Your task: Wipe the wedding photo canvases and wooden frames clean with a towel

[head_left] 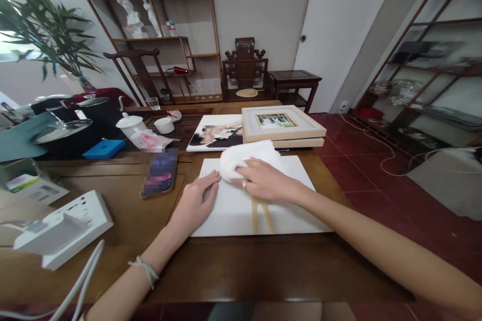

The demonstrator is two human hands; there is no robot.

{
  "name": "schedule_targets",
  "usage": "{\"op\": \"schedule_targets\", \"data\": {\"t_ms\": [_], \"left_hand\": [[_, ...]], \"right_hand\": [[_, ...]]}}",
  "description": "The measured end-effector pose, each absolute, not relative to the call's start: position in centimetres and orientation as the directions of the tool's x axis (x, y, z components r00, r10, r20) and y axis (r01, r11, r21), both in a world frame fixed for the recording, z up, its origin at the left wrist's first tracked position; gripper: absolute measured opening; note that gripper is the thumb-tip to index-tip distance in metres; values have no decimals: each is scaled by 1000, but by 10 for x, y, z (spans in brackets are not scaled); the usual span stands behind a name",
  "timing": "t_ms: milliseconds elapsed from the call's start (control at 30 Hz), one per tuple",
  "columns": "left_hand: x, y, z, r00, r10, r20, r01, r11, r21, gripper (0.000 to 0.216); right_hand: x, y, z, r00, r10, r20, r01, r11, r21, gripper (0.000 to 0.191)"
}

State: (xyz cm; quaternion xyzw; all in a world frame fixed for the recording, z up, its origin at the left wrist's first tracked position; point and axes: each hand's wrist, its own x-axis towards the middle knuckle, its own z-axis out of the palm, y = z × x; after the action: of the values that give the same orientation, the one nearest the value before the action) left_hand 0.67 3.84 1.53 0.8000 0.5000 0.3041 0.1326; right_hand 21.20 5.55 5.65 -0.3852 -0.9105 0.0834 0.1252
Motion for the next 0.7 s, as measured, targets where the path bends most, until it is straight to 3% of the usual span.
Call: {"op": "schedule_targets", "data": {"t_ms": [333, 700], "left_hand": [[8, 34, 26, 314, 893, 323, 760, -441, 478, 30], [5, 39, 13, 313, 884, 348, 710, -461, 532, 33]], "right_hand": [[146, 96, 66, -659, 745, 109, 701, 660, -272, 36], [215, 59, 62, -516, 851, 98, 823, 524, -217, 28]]}}
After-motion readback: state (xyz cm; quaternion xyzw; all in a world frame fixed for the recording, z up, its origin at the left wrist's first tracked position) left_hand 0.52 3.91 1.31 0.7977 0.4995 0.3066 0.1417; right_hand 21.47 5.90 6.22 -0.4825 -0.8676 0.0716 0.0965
